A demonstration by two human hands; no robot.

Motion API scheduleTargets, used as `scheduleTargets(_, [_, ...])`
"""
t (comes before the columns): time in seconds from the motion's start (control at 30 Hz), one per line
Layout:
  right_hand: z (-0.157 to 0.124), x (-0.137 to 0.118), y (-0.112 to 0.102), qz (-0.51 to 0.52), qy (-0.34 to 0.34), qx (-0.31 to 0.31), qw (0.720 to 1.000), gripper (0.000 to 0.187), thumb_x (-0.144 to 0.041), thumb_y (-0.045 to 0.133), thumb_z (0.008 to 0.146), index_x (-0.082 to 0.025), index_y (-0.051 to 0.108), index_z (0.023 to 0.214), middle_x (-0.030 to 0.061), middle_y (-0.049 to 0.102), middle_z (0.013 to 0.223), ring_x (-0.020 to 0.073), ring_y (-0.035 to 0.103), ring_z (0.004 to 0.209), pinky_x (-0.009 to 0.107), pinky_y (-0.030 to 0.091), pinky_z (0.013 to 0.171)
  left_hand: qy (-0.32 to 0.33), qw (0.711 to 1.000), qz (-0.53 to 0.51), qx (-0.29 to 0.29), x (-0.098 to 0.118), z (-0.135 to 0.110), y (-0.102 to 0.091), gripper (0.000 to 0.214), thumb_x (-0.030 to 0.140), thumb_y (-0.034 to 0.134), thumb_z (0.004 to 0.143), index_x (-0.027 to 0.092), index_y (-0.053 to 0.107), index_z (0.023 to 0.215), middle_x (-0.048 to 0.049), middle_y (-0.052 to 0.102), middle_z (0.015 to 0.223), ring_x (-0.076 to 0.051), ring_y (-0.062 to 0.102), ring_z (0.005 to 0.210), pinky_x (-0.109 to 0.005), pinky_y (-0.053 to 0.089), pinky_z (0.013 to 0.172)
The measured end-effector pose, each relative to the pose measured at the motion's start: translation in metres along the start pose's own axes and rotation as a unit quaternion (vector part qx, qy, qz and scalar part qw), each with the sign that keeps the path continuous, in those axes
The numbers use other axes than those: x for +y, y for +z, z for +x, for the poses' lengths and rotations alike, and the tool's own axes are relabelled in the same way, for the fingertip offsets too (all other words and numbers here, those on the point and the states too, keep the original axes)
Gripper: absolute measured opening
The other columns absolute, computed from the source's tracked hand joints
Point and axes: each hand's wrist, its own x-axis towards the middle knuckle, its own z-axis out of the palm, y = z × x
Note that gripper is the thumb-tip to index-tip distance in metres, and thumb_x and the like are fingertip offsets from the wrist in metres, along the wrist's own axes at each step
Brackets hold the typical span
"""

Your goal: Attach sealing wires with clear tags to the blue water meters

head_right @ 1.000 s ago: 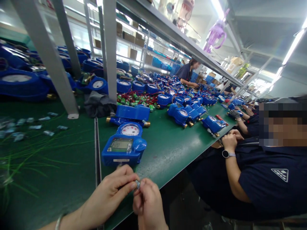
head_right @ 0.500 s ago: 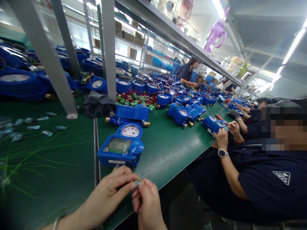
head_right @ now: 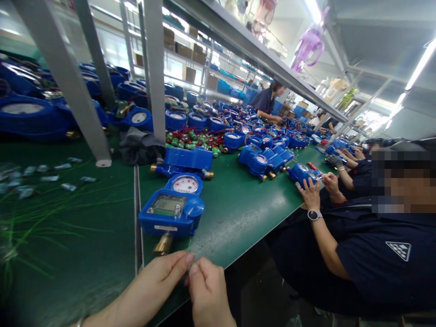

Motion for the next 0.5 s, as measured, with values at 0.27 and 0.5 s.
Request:
scheduleTargets(0.27, [-0.005,0.001,0.006,-0.231,-0.141,0.072,0.96,0.021,-0.023,0.031,0.091,-0.017,0.051,0.088,0.0064,0.054,0.079,0.0179,0.048,0.072,0.031,0.035,0.065,-0.004,1.0,0.008,0.021,-0.002,0.001,-0.006,0.039,0.046,0.03,0.09,0.019,0.05,0.069,0.0017,0.056,0.066,-0.015,0.053,0.064,-0.026,0.038,0.061])
scheduleTargets(0.5, [0.004,0.009,-0.003,-0.357,-0.289,0.068,0.886,0.021,-0.017,0.032,0.088,-0.016,0.051,0.079,0.0062,0.052,0.07,0.0187,0.045,0.066,0.032,0.033,0.061,-0.029,0.997,-0.064,0.024,-0.006,0.002,0.001,0.043,0.051,0.032,0.087,0.018,0.049,0.065,0.0027,0.05,0.063,-0.015,0.048,0.062,-0.025,0.038,0.061])
